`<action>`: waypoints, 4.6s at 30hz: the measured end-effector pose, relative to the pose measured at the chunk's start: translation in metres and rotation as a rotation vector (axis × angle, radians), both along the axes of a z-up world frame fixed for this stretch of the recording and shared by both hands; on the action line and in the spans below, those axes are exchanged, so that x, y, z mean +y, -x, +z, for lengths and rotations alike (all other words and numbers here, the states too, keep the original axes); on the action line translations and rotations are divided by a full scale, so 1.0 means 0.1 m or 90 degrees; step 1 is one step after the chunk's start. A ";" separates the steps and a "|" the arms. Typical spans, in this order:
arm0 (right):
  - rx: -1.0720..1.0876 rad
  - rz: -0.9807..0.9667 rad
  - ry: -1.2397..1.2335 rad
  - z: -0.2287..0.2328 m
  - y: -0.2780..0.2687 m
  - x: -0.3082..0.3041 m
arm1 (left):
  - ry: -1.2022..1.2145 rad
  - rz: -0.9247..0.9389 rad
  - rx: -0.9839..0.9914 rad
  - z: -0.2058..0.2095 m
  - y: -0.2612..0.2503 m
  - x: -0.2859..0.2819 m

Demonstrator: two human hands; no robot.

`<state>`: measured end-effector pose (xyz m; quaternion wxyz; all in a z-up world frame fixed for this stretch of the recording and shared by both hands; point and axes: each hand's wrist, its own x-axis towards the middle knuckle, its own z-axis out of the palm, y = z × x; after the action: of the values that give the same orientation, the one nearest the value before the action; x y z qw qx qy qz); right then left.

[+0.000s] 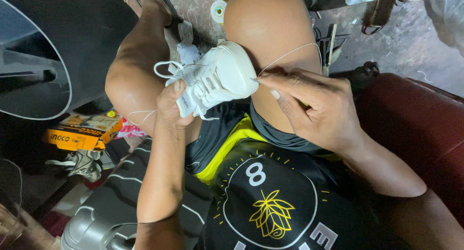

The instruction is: The person is sitting on the floor, holding a white sneaker on their lap. They use a curved awl and a white thread to stitch the sole of the shoe, repeatedly pushing the awl through the material and pulling the thread tight.

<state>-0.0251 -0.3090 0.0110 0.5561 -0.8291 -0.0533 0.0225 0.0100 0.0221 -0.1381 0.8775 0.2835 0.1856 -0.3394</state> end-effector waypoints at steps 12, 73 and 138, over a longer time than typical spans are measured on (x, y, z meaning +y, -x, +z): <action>0.003 0.005 0.057 0.21 -0.07 0.09 | -0.035 -0.076 -0.020 0.31 -0.36 -0.08; -0.084 0.169 0.515 0.26 -0.43 0.35 | 0.027 -0.183 -0.122 0.19 -0.22 -0.32; -0.168 0.211 0.302 0.13 -0.26 1.17 | -0.690 -0.258 -0.651 0.69 -0.08 -0.29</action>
<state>0.0006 -0.1918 0.0243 0.3241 -0.9116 -0.2524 0.0172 0.0185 -0.0065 -0.0690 0.5131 0.8238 -0.1580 -0.1822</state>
